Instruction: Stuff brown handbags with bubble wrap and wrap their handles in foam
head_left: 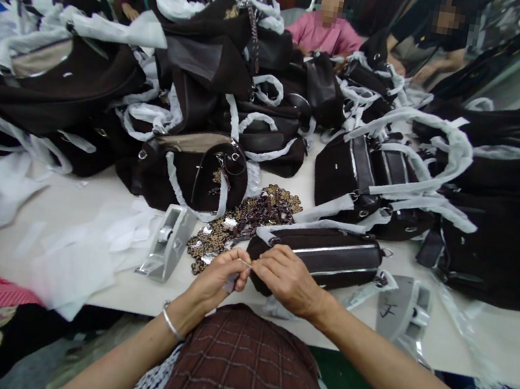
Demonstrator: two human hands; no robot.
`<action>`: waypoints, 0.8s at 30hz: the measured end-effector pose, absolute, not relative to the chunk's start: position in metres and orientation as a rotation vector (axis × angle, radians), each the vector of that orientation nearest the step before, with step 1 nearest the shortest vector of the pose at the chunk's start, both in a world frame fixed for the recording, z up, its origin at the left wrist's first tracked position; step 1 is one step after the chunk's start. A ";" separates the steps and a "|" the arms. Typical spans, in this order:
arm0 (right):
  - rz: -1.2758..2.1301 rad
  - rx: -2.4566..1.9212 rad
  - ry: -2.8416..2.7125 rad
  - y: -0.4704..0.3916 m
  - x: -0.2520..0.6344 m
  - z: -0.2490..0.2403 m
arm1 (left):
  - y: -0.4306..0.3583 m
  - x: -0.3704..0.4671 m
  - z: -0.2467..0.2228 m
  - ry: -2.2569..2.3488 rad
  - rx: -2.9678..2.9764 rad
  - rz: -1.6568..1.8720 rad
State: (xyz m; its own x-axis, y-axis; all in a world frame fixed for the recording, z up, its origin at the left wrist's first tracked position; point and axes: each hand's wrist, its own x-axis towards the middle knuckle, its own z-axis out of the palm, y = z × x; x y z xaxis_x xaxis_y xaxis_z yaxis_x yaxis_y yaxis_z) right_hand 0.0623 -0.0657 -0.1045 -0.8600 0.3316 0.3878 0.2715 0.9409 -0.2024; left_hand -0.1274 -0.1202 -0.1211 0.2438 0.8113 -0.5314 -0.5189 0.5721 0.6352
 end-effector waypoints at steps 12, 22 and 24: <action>0.177 -0.721 -2.445 -0.092 0.059 -0.139 | -0.126 -0.133 -0.124 0.943 0.376 0.854; 0.285 -0.836 -2.321 -0.097 0.071 -0.120 | -0.128 -0.138 -0.134 1.439 1.380 0.508; 0.258 -0.973 -2.214 -0.103 0.105 -0.105 | -0.129 -0.137 -0.130 1.476 1.445 0.500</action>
State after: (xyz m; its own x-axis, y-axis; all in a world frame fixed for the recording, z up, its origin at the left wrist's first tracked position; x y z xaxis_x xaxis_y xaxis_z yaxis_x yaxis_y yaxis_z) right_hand 0.1053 -0.1025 -0.1046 -0.4770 0.7094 0.5189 0.5712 0.6989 -0.4304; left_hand -0.1372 -0.1288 -0.1301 0.1795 0.9206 -0.3467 0.5206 0.2102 0.8275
